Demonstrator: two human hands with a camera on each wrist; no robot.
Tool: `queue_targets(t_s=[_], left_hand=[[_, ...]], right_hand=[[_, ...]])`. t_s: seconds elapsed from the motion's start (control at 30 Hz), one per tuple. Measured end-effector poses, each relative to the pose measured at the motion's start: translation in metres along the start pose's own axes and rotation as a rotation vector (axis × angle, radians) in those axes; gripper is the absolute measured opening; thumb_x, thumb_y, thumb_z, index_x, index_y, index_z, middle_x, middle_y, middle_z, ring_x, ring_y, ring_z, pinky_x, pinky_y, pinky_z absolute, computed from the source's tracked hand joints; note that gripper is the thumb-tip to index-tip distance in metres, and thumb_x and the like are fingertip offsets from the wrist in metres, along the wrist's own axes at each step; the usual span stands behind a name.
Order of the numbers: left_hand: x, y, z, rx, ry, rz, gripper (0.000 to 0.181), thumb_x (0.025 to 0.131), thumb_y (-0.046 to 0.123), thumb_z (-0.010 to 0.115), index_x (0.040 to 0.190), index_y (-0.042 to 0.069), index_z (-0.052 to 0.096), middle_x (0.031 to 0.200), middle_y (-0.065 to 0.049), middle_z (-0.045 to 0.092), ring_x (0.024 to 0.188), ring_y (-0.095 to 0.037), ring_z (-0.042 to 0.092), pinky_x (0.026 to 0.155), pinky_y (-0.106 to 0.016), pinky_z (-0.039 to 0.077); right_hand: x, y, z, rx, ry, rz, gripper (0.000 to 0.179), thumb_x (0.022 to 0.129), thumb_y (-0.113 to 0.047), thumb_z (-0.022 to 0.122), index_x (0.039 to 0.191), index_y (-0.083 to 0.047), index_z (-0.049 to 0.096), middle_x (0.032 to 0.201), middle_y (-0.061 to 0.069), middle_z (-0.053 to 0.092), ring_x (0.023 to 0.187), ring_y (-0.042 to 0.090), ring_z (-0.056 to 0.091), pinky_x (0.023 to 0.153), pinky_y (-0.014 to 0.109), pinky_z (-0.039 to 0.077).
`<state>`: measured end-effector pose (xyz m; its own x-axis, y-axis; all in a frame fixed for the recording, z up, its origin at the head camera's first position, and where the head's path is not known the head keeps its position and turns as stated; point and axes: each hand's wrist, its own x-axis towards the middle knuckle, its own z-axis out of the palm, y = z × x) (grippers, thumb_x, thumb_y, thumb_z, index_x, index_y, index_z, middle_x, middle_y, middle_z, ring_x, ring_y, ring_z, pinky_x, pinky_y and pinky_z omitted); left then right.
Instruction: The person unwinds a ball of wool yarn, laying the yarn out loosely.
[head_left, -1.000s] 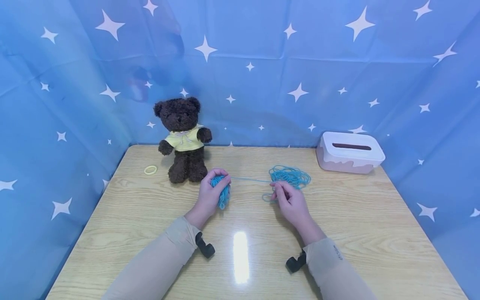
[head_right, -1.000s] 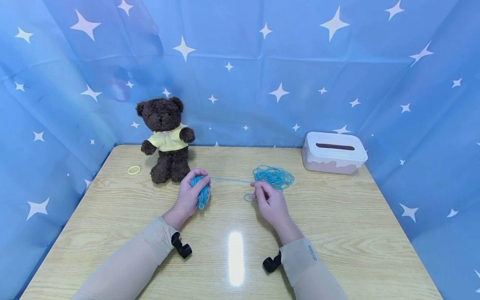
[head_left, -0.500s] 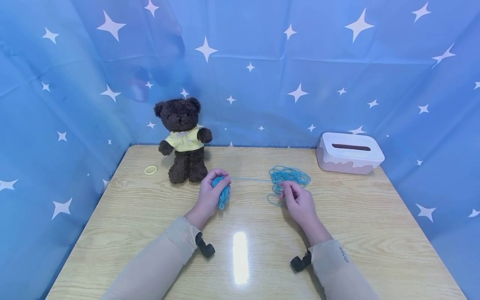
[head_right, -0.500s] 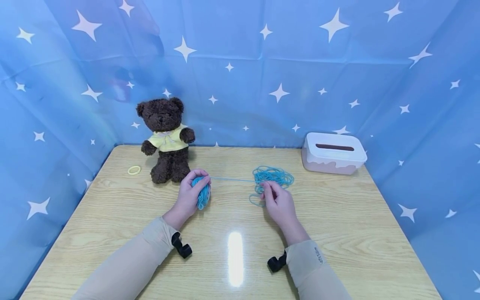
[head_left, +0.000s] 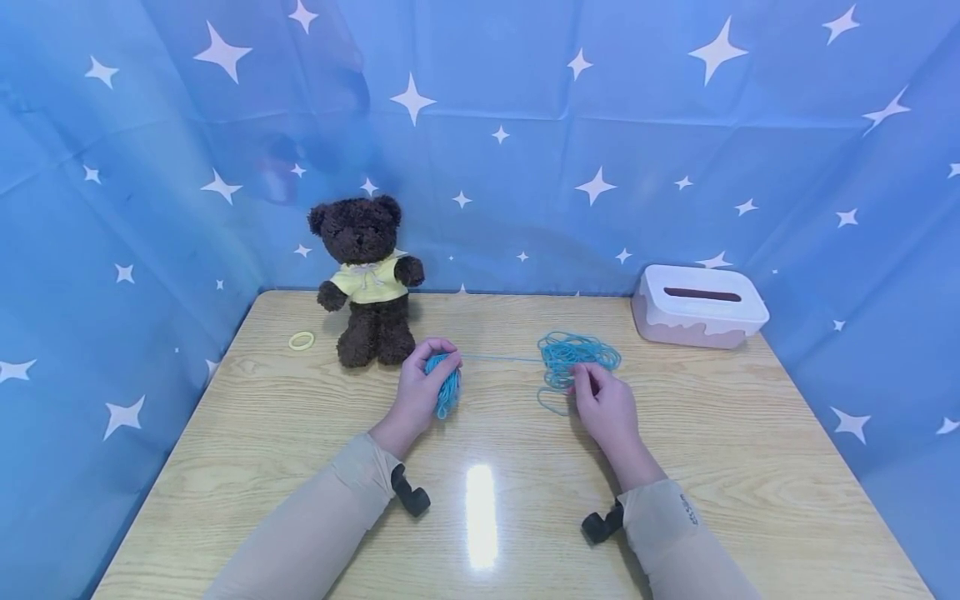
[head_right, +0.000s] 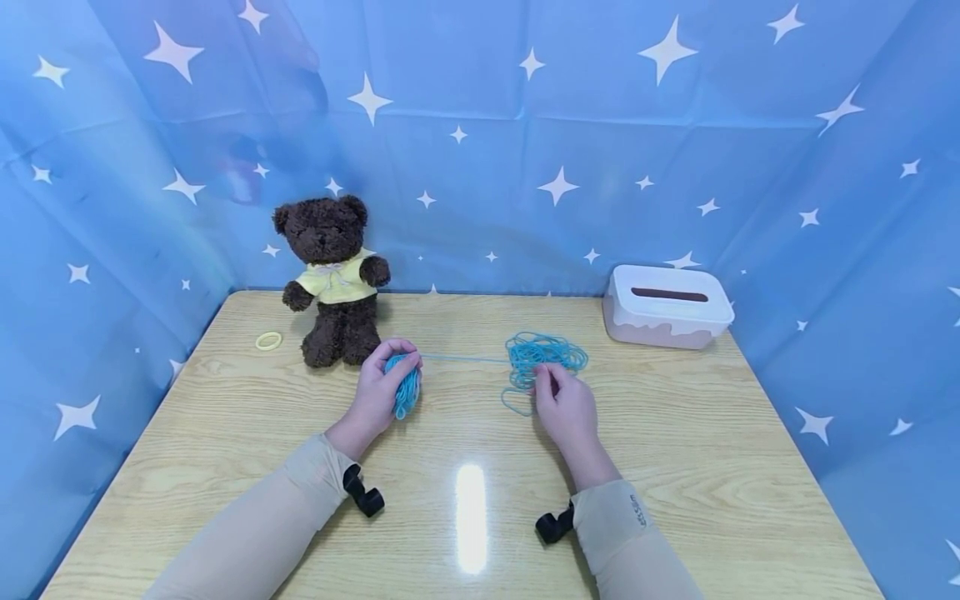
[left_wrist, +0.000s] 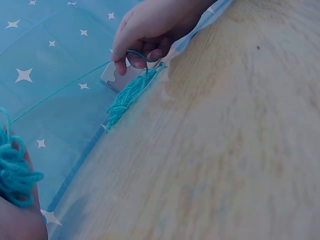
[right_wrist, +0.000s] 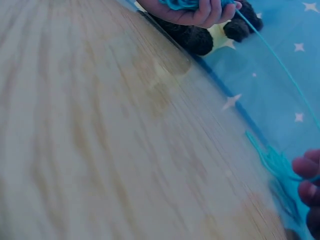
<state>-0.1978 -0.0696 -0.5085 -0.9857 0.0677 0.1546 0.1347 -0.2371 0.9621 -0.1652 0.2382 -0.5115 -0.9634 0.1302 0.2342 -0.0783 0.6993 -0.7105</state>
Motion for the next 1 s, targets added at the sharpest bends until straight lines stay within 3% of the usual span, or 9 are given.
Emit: queue_targets(t_s=[0.3,0.43,0.53,0.7,0.87,0.93,1.0], left_hand=[[-0.0004,-0.0001,-0.0001,0.006,-0.007,0.009,0.009,0.109,0.013,0.066,0.114,0.006,0.065,0.100,0.005,0.072,0.096,-0.031,0.069,0.081,-0.023,0.058],[-0.0007,0.0006,0.0003,0.012,-0.003,0.009,0.010,0.109,0.013,0.066,0.114,0.005,0.065,0.100,0.005,0.072,0.097,-0.034,0.069,0.080,-0.023,0.059],[-0.0009,0.0011,0.0005,0.012,0.000,0.006,0.011,0.108,0.014,0.067,0.114,0.005,0.065,0.101,-0.001,0.073,0.097,-0.037,0.069,0.080,-0.024,0.059],[-0.0007,0.0012,0.0011,0.006,0.002,0.005,0.010,0.108,0.014,0.067,0.113,0.006,0.066,0.103,-0.012,0.073,0.097,-0.040,0.068,0.079,-0.024,0.059],[-0.0007,0.0011,0.0009,-0.002,0.001,0.006,0.007,0.109,0.012,0.066,0.113,0.007,0.066,0.097,0.003,0.074,0.095,-0.037,0.069,0.079,-0.024,0.059],[-0.0006,0.0010,0.0006,-0.003,0.001,0.006,0.006,0.109,0.012,0.066,0.113,0.008,0.066,0.096,0.005,0.074,0.094,-0.034,0.070,0.078,-0.024,0.059],[-0.0005,0.0010,0.0002,-0.005,0.002,0.006,0.006,0.109,0.012,0.066,0.113,0.008,0.066,0.096,0.005,0.074,0.093,-0.033,0.070,0.078,-0.024,0.059]], right_hand=[[0.0014,-0.0029,-0.0060,-0.138,0.026,0.075,0.038,0.112,-0.031,0.051,0.114,-0.008,0.081,0.094,0.014,0.079,0.085,0.033,0.071,0.072,0.040,0.051],[0.0017,-0.0016,-0.0059,-0.156,-0.007,0.059,0.038,0.112,-0.031,0.054,0.116,-0.005,0.081,0.111,0.019,0.082,0.104,0.039,0.077,0.090,0.053,0.061],[0.0020,0.0000,-0.0055,-0.170,-0.033,0.039,0.037,0.110,-0.029,0.055,0.121,-0.003,0.080,0.125,0.022,0.079,0.120,0.043,0.075,0.103,0.060,0.059],[0.0015,-0.0008,-0.0051,-0.198,-0.065,0.005,0.035,0.104,-0.022,0.058,0.127,-0.004,0.078,0.129,0.022,0.076,0.123,0.044,0.072,0.105,0.061,0.058],[0.0005,-0.0027,-0.0043,-0.183,-0.087,0.018,0.040,0.095,-0.011,0.056,0.130,-0.006,0.075,0.128,0.019,0.073,0.124,0.042,0.069,0.104,0.060,0.056],[0.0005,-0.0042,-0.0034,-0.164,-0.061,0.021,0.041,0.093,-0.008,0.055,0.129,-0.006,0.074,0.128,0.018,0.072,0.128,0.044,0.067,0.106,0.061,0.055],[0.0001,-0.0063,-0.0017,-0.139,-0.004,0.011,0.040,0.092,-0.006,0.054,0.126,-0.006,0.075,0.125,0.017,0.072,0.121,0.044,0.068,0.100,0.058,0.057]])
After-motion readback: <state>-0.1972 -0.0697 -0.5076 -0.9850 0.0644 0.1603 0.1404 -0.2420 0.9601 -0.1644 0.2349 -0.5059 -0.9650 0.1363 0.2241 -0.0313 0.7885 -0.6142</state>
